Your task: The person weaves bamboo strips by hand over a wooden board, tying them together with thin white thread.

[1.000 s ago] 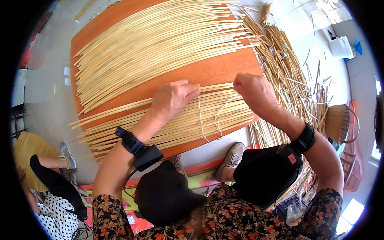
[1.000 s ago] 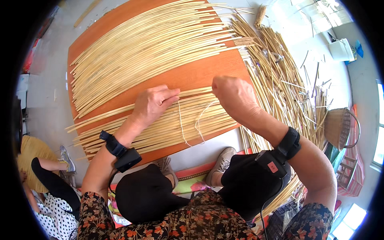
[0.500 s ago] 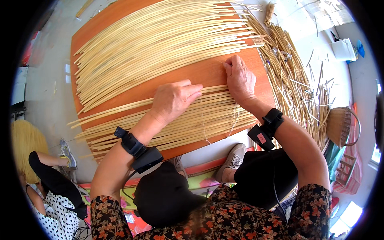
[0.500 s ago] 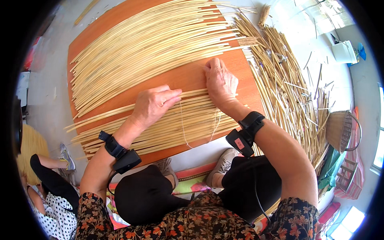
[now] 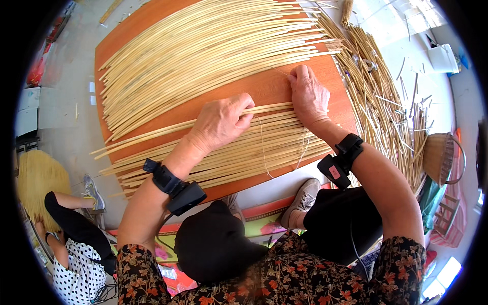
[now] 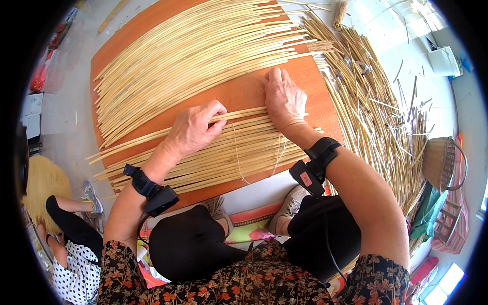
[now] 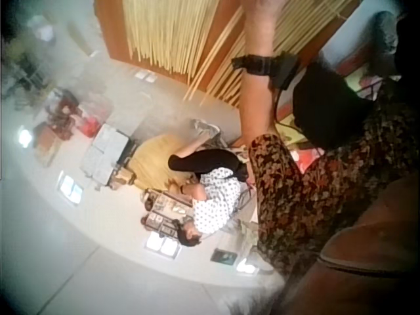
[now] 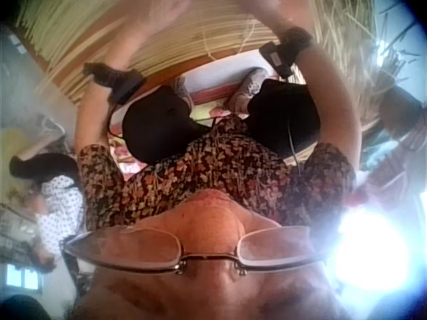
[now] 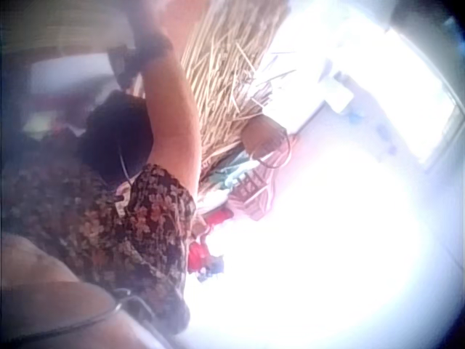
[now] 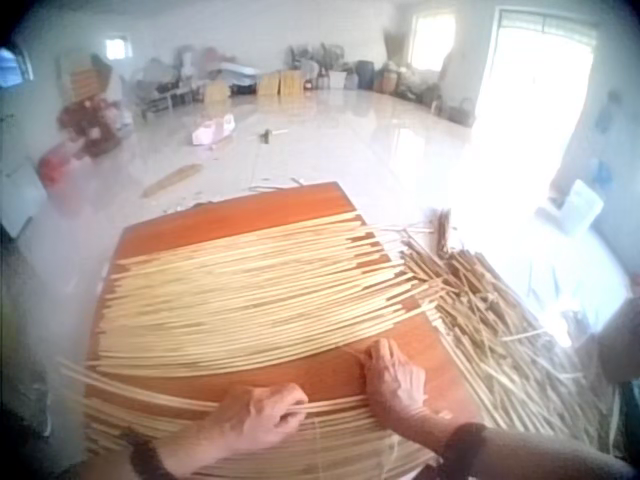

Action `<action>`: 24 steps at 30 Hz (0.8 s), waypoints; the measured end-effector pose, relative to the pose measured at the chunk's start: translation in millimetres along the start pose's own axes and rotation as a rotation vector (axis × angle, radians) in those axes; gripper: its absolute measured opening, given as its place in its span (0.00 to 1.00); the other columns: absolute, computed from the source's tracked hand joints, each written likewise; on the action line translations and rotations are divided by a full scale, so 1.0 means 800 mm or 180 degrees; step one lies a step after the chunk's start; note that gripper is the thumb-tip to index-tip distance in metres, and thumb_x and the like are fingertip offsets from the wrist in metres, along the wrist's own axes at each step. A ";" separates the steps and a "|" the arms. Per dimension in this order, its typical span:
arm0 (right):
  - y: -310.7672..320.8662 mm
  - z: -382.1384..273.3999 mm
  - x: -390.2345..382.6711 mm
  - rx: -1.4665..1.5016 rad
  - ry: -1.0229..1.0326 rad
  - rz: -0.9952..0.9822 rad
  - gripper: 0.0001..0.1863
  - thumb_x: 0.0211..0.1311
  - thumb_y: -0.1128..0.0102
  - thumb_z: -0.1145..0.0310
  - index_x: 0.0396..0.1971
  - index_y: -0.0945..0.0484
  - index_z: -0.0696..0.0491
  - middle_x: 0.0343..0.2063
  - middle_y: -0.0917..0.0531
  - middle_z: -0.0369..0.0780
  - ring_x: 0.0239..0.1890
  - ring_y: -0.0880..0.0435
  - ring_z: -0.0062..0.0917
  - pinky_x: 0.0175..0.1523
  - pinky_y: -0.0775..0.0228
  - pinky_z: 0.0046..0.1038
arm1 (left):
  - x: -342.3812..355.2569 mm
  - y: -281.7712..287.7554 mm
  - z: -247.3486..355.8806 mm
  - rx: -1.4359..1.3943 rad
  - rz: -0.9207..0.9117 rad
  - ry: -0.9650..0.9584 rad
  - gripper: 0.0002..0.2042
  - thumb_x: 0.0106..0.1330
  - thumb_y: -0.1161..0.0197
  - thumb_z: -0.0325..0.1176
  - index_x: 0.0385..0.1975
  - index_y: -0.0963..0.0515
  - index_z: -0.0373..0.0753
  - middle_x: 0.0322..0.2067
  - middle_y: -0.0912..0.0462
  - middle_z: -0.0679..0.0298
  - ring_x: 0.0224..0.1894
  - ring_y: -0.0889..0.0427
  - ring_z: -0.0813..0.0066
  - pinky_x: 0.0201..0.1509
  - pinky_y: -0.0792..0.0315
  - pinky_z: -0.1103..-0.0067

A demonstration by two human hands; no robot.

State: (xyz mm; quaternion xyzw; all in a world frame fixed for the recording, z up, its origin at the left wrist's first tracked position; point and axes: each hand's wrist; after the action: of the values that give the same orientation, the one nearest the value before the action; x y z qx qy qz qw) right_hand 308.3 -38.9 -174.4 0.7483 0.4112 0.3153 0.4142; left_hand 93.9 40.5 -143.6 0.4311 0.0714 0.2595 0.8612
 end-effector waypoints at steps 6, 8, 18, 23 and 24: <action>-0.001 0.000 0.001 -0.0021 0.0018 -0.0007 0.08 0.66 0.47 0.62 0.35 0.31 0.50 0.36 0.22 0.43 0.40 0.21 0.43 0.41 0.31 0.43 | -0.001 -0.005 0.000 0.0310 0.0204 -0.0168 0.05 0.58 0.36 0.27 0.27 0.27 0.40 0.21 0.22 0.63 0.22 0.20 0.64 0.23 0.29 0.73; -0.001 0.001 0.001 -0.0039 0.0006 -0.0012 0.09 0.66 0.47 0.61 0.36 0.31 0.50 0.36 0.22 0.43 0.41 0.21 0.43 0.42 0.31 0.42 | -0.002 -0.007 -0.001 0.0303 0.0201 -0.0192 0.05 0.58 0.36 0.27 0.26 0.27 0.41 0.21 0.22 0.64 0.22 0.20 0.64 0.23 0.29 0.73; 0.050 -0.018 0.003 0.0789 -0.0066 0.0062 0.08 0.65 0.45 0.63 0.34 0.27 0.52 0.33 0.19 0.44 0.37 0.21 0.44 0.39 0.30 0.40 | -0.005 0.029 0.026 0.0330 0.0428 -0.0264 0.04 0.58 0.37 0.26 0.26 0.26 0.39 0.23 0.21 0.63 0.23 0.20 0.64 0.25 0.28 0.73; 0.156 -0.110 -0.026 0.2222 -0.0136 0.0135 0.09 0.63 0.40 0.67 0.32 0.25 0.58 0.21 0.22 0.41 0.24 0.26 0.26 0.33 0.31 0.28 | -0.016 0.111 0.089 0.0521 0.0706 -0.0135 0.03 0.56 0.37 0.24 0.27 0.25 0.37 0.25 0.18 0.58 0.26 0.18 0.60 0.28 0.27 0.73; 0.172 -0.124 -0.041 0.2376 -0.0090 0.0131 0.10 0.63 0.40 0.67 0.32 0.25 0.59 0.20 0.23 0.40 0.22 0.27 0.23 0.32 0.32 0.26 | -0.018 0.123 0.107 0.0526 0.0800 -0.0098 0.04 0.57 0.36 0.24 0.27 0.25 0.37 0.25 0.18 0.58 0.26 0.18 0.59 0.28 0.26 0.73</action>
State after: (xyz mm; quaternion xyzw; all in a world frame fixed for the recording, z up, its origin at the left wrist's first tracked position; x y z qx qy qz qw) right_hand 261.0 -75.8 -12.0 0.8601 0.4770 0.1416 0.1122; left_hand 73.2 21.1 -15.4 0.5100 0.0248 0.3519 0.7845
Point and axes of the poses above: each hand's wrist, its own x-axis towards the middle knuckle, its own y-axis out of the back of the hand, z = x × y
